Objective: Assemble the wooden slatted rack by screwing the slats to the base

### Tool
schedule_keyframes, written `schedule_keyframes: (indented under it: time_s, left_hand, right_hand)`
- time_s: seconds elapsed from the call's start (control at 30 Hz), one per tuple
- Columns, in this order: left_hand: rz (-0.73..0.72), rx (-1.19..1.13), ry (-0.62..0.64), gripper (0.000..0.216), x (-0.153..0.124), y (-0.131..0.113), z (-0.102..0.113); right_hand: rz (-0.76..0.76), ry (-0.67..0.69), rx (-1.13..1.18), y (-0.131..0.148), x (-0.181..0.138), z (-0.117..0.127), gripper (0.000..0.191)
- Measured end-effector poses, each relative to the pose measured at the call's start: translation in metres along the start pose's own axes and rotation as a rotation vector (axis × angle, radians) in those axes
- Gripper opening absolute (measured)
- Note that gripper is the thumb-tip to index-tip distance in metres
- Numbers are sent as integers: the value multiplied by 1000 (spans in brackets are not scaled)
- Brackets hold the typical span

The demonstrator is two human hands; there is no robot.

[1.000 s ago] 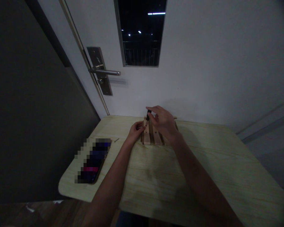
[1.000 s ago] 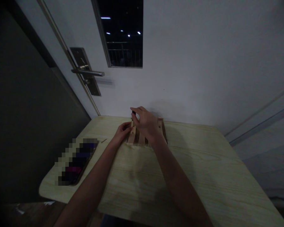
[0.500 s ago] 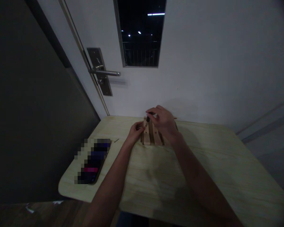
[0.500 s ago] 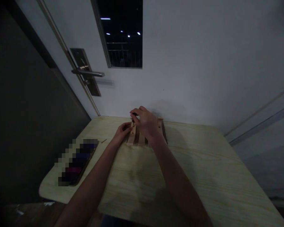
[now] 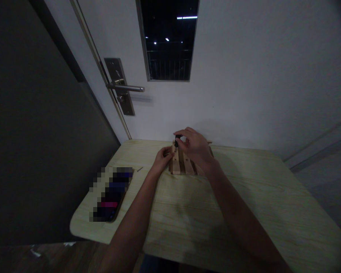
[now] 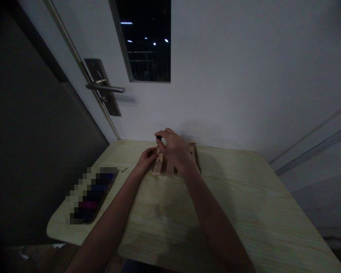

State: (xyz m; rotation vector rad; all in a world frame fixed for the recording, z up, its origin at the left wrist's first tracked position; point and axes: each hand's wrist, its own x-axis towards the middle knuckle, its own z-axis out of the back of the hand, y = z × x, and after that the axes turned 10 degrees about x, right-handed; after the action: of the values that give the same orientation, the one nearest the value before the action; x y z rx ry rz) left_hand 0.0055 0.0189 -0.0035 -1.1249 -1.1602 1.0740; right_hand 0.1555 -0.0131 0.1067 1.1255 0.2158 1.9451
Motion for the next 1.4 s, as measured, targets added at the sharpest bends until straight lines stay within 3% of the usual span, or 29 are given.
schedule_keyframes:
  time_s: [0.1, 0.27, 0.57, 0.87, 1.03, 1.2, 1.27, 1.4]
  left_hand:
    - [12, -9, -1, 40, 0, 0, 0]
    - [17, 9, 10, 40, 0, 0, 1]
    - [1, 54, 20, 39, 2, 3, 3]
    - [-8, 71, 75, 36, 2, 8, 5]
    - [-48, 145, 42, 37, -1, 5, 2]
    - [-130, 223, -47, 36, -8, -7, 2]
    - [-225, 244, -143, 33, -10, -19, 3]
    - [-387, 278, -164, 34, -12, -48, 0]
  right_hand:
    - [-44, -18, -5, 2, 1, 0, 12]
    - [-96, -15, 3, 1, 0, -2, 20]
    - [-64, 1, -41, -8, -2, -7, 17]
    - [-63, 69, -45, -8, -3, -4, 33]
    - [-85, 61, -40, -3, -4, -3, 28]
    - [-88, 47, -42, -3, -4, -4, 27]
    - [-80, 37, -39, -4, -3, -3, 27]
    - [-66, 43, 39, -7, -3, -2, 25]
